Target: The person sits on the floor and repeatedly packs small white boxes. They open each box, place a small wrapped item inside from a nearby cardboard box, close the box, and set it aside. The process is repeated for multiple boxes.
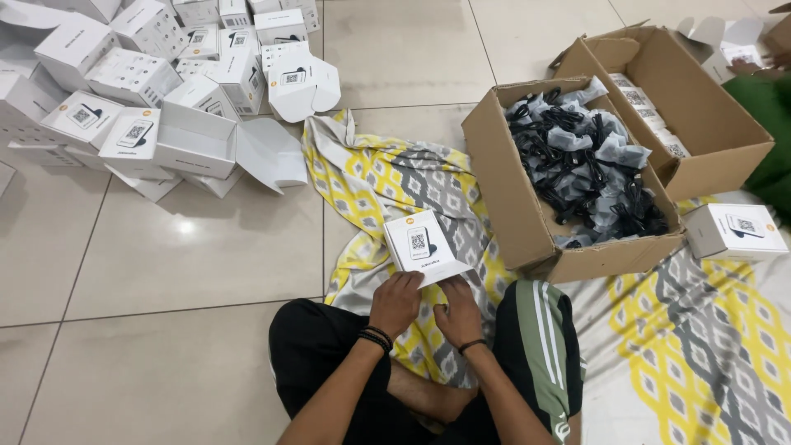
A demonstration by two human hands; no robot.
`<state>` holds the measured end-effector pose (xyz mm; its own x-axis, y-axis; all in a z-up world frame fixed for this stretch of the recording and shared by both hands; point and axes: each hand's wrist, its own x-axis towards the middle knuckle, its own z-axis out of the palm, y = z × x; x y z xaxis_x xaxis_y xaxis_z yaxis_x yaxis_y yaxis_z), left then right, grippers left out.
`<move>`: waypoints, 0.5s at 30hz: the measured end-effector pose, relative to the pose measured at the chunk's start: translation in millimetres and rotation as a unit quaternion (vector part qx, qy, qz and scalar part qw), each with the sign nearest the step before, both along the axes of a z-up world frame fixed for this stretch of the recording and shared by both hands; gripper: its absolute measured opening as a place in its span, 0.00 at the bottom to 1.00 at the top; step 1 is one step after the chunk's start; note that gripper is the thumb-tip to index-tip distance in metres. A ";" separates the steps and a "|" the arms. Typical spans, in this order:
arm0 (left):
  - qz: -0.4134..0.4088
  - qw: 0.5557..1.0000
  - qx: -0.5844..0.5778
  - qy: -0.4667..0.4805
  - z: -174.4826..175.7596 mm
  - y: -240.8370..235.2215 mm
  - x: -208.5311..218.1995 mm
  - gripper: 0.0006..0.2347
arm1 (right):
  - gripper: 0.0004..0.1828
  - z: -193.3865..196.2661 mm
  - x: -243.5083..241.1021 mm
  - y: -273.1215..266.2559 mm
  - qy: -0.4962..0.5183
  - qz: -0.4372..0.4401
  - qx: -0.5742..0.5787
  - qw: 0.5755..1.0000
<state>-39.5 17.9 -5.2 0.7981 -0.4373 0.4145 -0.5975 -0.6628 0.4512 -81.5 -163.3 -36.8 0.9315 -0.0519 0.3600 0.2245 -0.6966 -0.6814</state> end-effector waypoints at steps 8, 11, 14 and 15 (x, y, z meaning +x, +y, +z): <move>0.034 0.992 -0.059 0.107 60.9 10.0 25.9 0.10 | 0.31 -5.9 30.2 11.0 0.222 0.054 -0.298 0.927; 0.137 0.963 -0.211 0.099 98.0 15.5 81.5 0.13 | 0.34 -7.7 27.9 13.8 0.178 0.052 -0.285 0.940; 0.200 0.946 -0.235 -0.100 148.8 16.9 99.2 0.16 | 0.28 -14.1 21.6 16.7 0.190 0.048 -0.278 0.940; 0.205 0.939 -0.136 -0.242 166.6 15.0 99.0 0.17 | 0.26 -15.2 20.6 16.4 0.199 0.048 -0.287 0.936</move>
